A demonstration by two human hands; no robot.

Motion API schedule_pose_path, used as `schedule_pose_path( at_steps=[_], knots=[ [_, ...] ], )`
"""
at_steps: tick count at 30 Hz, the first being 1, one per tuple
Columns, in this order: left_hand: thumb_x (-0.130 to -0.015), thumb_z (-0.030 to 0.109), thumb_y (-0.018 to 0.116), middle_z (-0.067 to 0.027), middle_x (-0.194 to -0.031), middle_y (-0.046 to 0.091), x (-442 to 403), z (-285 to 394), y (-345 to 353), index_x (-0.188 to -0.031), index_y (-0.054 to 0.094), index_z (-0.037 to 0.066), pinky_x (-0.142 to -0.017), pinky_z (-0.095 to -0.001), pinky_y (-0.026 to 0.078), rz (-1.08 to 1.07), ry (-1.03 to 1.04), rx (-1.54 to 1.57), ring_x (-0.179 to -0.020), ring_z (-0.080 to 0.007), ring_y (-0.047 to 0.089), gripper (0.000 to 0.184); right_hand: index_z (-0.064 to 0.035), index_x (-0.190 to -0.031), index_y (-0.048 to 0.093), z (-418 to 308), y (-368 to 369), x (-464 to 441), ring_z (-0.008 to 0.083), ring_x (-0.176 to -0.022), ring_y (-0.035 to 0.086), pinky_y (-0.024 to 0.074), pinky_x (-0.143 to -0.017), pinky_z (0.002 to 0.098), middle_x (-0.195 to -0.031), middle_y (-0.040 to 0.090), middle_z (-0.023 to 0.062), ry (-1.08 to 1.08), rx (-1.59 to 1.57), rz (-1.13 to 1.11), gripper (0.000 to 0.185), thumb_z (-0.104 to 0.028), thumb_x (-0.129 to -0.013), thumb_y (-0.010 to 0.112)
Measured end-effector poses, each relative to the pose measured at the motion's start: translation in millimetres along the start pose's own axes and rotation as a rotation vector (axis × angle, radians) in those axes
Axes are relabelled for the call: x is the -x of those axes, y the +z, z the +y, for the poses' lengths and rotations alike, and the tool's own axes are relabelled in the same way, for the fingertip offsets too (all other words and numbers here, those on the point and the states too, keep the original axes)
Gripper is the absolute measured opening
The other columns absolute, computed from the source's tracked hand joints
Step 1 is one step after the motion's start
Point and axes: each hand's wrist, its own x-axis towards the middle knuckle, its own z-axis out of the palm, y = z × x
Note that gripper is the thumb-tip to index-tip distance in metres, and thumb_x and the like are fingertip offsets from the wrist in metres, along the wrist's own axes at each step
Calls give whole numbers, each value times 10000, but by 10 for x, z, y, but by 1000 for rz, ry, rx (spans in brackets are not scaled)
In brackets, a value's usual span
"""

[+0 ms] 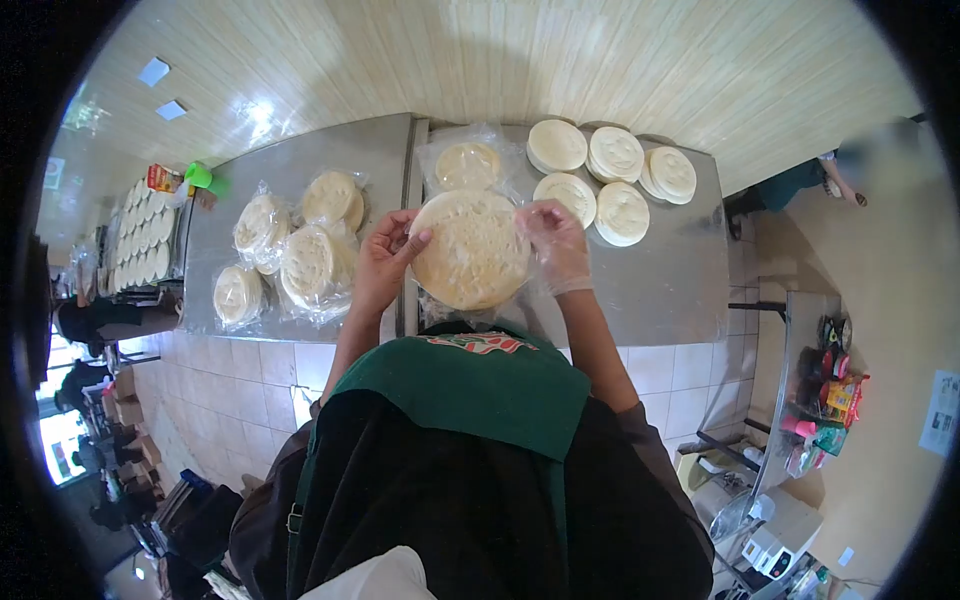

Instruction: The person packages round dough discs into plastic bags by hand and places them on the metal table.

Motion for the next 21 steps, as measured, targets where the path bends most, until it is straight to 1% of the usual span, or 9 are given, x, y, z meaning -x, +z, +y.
schedule_pose_path(
  at_steps=[1, 4, 7, 10, 13, 16, 19, 21],
  knots=[
    [-887, 128, 678, -46, -1024, 650, 7, 1, 19, -1153, 560, 9, -824, -239, 474, 8, 9, 2, -929, -96, 595, 315, -54, -984, 629, -29, -43, -4, 54, -713, 563, 456, -629, 185, -847, 650, 18, -40, -21, 28, 126, -83, -870, 675],
    [-892, 121, 670, -52, -1024, 653, -5, -64, 53, -1148, 561, 9, -826, -238, 474, 18, 41, 40, -932, -100, 598, 300, -47, -974, 637, -189, -98, -18, 71, -676, 567, 452, -603, 197, -836, 663, 41, 65, -251, 144, 130, -76, -858, 686],
    [-899, 116, 660, -57, -1032, 653, -24, -79, 87, -1148, 557, 10, -826, -238, 475, 57, 50, 45, -931, -107, 603, 289, -47, -1022, 621, -158, -276, -85, 90, -700, 584, 464, -614, 212, -879, 672, 69, 84, -366, 96, 167, -129, -883, 666],
    [-910, 123, 647, -62, -1034, 654, -18, -64, 130, -1140, 558, 12, -822, -234, 475, 108, 34, 88, -928, -105, 604, 271, -49, -1080, 595, -184, -269, -46, 111, -782, 596, 476, -693, 235, -944, 668, 77, 48, -342, 193, 275, -280, -933, 603],
    [-920, 135, 636, -64, -1026, 656, -23, -145, 169, -1143, 549, 9, -809, -231, 480, 154, 11, 233, -929, -101, 605, 271, -53, -1132, 571, -109, -145, 58, 130, -889, 596, 469, -775, 273, -1012, 658, 76, 275, -452, 117, 418, -428, -953, 522],
    [-926, 137, 627, -65, -1029, 658, -47, -198, 180, -1148, 541, 14, -783, -232, 492, 135, 26, 209, -926, -99, 608, 268, -21, -1193, 544, -93, -43, 128, 202, -1000, 604, 449, -927, 333, -1107, 637, 126, 301, -481, -29, 502, -462, -963, 475],
    [-932, 139, 617, -63, -1029, 658, -51, -181, 202, -1160, 534, 24, -765, -234, 498, 79, 26, 144, -922, -98, 611, 269, -13, -1236, 516, -254, -126, 14, 206, -1014, 608, 455, -911, 333, -1139, 631, 137, 232, -276, -32, 526, -460, -963, 470],
    [-935, 146, 614, -58, -1031, 655, -42, -191, 247, -1153, 529, 34, -753, -226, 490, 113, 32, 185, -913, -91, 605, 259, -30, -1210, 539, -351, -207, -96, 177, -981, 609, 459, -842, 305, -1085, 647, 113, 154, -171, 33, 505, -457, -940, 519]
  ],
)
